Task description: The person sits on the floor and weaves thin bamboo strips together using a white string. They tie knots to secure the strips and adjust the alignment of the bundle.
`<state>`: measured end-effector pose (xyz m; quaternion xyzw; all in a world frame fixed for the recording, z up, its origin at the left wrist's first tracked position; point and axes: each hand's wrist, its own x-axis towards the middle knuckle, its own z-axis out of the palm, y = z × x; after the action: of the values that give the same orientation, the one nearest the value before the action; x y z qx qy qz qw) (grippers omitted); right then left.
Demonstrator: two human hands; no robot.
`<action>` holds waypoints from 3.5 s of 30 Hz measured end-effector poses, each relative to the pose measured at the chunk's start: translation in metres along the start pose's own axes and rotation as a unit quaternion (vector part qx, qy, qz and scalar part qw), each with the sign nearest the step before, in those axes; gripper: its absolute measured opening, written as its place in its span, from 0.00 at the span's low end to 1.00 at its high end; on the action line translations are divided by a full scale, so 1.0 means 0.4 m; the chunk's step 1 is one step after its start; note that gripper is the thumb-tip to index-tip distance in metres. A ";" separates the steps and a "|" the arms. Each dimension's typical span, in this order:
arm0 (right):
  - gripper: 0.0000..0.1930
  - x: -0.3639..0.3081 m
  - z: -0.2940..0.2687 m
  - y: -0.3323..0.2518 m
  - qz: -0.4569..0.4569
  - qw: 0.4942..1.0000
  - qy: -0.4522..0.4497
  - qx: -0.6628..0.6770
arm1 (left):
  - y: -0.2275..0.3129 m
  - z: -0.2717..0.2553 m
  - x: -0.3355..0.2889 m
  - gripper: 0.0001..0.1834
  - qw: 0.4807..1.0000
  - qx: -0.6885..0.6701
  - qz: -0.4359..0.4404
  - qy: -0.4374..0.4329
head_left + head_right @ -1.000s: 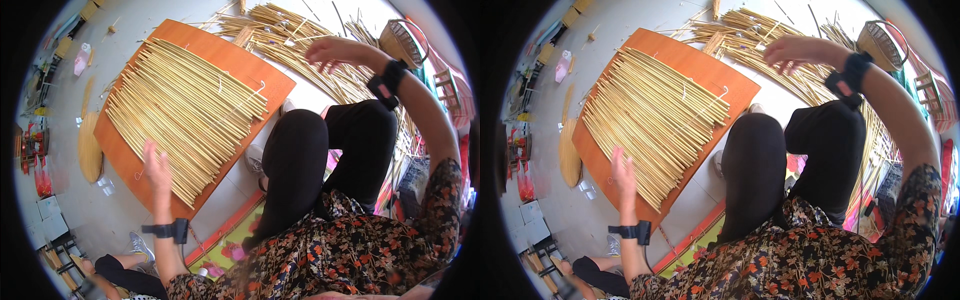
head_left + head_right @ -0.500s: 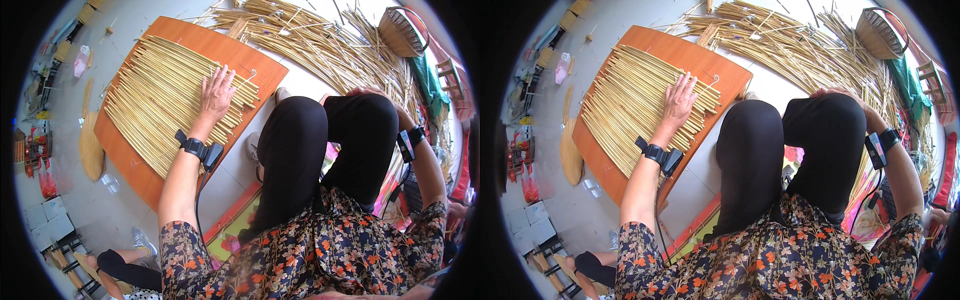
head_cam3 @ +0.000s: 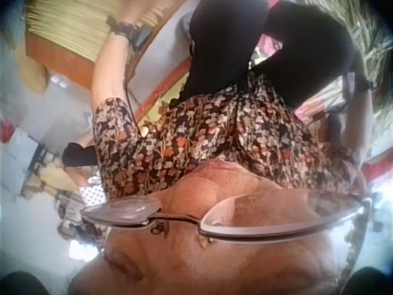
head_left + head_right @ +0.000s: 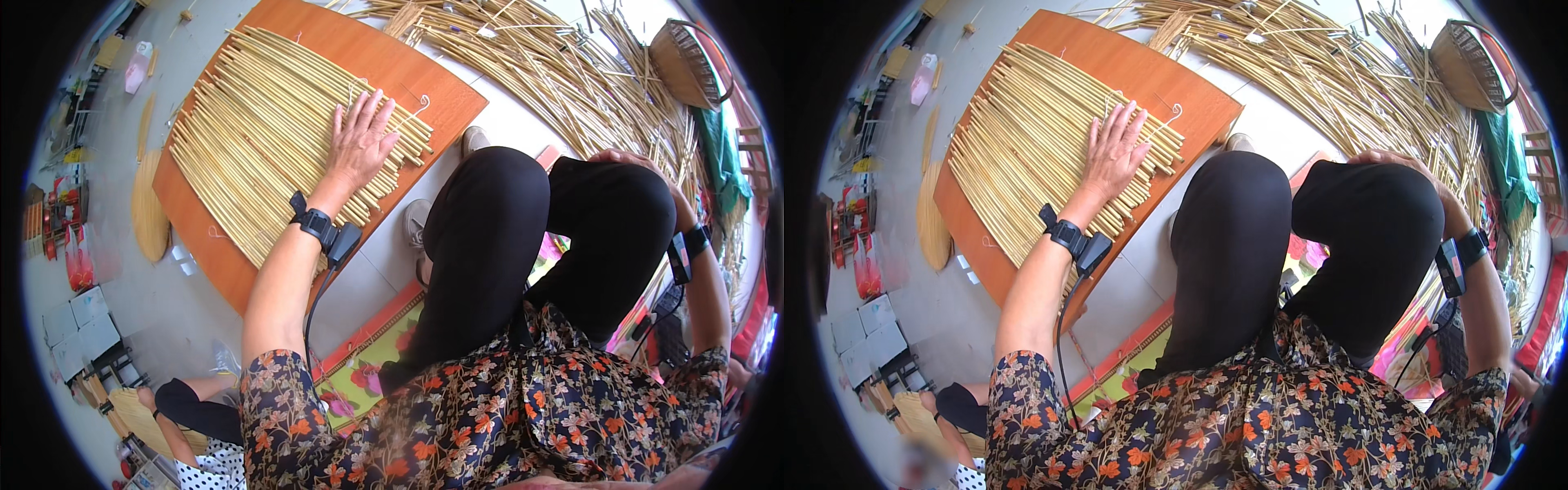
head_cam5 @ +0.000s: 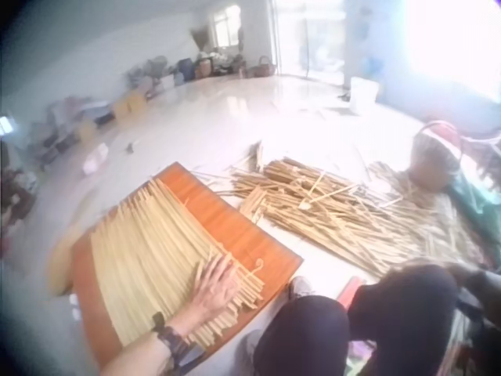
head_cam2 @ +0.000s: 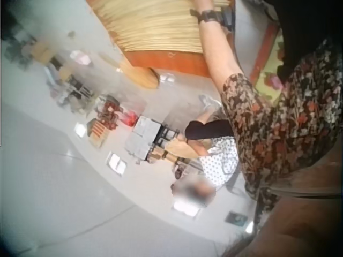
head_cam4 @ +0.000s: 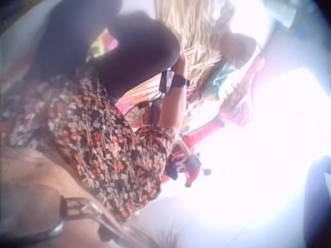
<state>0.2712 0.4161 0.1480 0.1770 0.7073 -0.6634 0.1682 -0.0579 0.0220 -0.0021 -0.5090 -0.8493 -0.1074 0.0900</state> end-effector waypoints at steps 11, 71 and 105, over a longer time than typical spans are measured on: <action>0.21 -0.009 -0.019 0.050 0.045 0.983 0.042 0.174 | 0.001 0.000 0.008 0.33 1.000 0.010 -0.011 0.006; 0.17 0.044 -0.037 0.020 -0.090 0.990 0.013 -0.110 | 0.237 -0.210 -0.553 0.33 0.965 -0.044 -0.258 0.035; 0.29 0.024 0.193 -0.281 -0.092 0.955 -0.093 -0.265 | 0.121 -0.125 -0.835 0.47 0.880 -0.018 -0.470 0.063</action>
<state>0.2097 0.3328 0.2374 -0.0022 0.8521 -0.4784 0.2123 0.1426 -0.2519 -0.0374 -0.0435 -0.9792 -0.1843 0.0726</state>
